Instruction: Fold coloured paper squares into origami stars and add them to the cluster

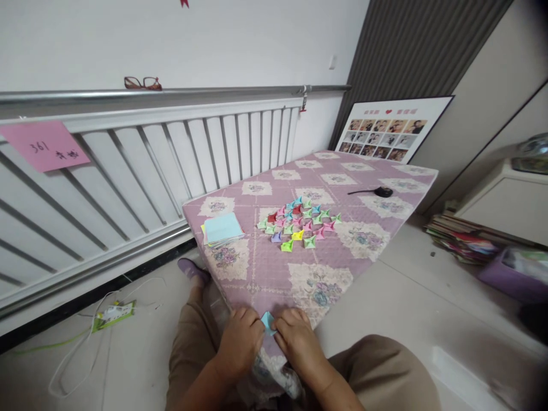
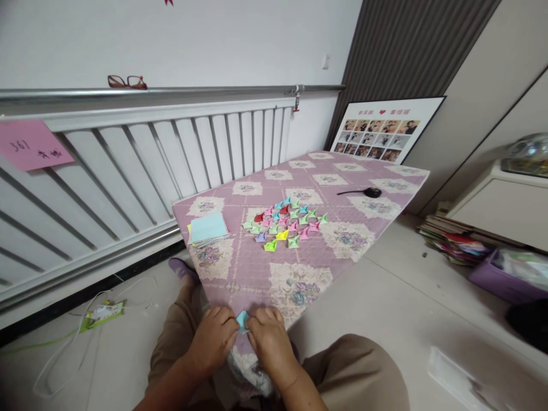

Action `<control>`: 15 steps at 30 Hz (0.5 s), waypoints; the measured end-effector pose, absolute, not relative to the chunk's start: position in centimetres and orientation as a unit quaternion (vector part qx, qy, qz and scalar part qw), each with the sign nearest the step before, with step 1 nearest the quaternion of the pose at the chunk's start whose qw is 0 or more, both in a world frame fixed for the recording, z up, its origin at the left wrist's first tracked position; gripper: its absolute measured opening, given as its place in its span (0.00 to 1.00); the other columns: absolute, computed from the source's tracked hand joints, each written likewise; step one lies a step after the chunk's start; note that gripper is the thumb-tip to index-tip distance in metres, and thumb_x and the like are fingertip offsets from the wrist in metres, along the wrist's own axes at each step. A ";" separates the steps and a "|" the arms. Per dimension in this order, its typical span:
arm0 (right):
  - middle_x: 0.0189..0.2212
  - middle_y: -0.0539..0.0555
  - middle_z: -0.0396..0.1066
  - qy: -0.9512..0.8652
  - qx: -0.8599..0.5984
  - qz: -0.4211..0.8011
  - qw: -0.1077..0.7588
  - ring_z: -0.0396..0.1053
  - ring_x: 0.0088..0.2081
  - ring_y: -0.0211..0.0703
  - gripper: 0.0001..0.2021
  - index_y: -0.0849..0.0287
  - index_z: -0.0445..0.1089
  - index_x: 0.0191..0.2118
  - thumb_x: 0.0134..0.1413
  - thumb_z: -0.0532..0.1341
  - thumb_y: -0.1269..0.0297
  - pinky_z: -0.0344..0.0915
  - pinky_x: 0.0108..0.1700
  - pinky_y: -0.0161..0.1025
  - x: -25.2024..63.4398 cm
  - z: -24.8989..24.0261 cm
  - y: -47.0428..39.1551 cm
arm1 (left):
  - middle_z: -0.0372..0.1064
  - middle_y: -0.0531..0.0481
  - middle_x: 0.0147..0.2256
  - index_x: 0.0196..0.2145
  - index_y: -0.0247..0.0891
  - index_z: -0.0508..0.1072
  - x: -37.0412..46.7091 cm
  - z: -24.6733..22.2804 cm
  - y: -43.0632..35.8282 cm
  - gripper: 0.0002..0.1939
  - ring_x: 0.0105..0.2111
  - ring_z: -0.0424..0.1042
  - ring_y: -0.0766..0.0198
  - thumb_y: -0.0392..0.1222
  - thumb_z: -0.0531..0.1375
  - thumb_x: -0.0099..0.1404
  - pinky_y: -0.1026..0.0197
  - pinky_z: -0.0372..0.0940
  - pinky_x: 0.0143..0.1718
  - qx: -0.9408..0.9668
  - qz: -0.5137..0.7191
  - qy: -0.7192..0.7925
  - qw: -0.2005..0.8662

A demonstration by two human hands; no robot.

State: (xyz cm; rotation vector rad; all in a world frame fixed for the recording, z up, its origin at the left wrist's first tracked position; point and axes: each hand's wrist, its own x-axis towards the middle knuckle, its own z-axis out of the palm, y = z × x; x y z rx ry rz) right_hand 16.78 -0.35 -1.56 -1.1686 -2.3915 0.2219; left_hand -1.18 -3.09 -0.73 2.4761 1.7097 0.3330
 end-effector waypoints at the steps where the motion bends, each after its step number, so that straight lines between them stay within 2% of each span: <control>1: 0.31 0.50 0.68 -0.872 -0.421 0.095 0.229 0.63 0.37 0.43 0.04 0.54 0.70 0.32 0.54 0.62 0.72 0.54 0.45 0.41 16.9 -1.5 -0.4 | 0.67 0.51 0.36 0.34 0.41 0.71 -1.2 -0.8 -3.3 0.06 0.39 0.63 0.58 0.38 0.56 0.67 0.54 0.56 0.41 0.813 0.118 0.566 0.067; 7: 0.33 0.49 0.70 -0.855 -0.445 0.133 0.232 0.65 0.38 0.42 0.04 0.52 0.71 0.34 0.52 0.64 0.69 0.54 0.45 0.41 17.5 -1.2 -0.2 | 0.68 0.50 0.35 0.30 0.41 0.72 -1.2 -1.1 -3.9 0.06 0.39 0.64 0.59 0.35 0.57 0.63 0.54 0.56 0.43 0.745 0.202 0.624 0.124; 10: 0.33 0.49 0.70 -0.838 -0.468 0.153 0.237 0.65 0.39 0.43 0.01 0.51 0.72 0.33 0.55 0.63 0.66 0.54 0.45 0.42 17.6 -1.1 -0.1 | 0.68 0.51 0.34 0.29 0.41 0.72 -1.1 -1.0 -3.7 0.06 0.38 0.65 0.58 0.35 0.57 0.62 0.54 0.56 0.42 0.705 0.217 0.657 0.152; 15: 0.32 0.50 0.69 -0.813 -0.510 0.163 0.227 0.64 0.38 0.44 0.07 0.53 0.70 0.30 0.59 0.60 0.63 0.52 0.44 0.44 17.2 -1.0 0.0 | 0.69 0.51 0.33 0.29 0.42 0.72 -1.1 -0.6 -3.2 0.07 0.38 0.66 0.57 0.39 0.57 0.64 0.54 0.55 0.42 0.683 0.204 0.677 0.184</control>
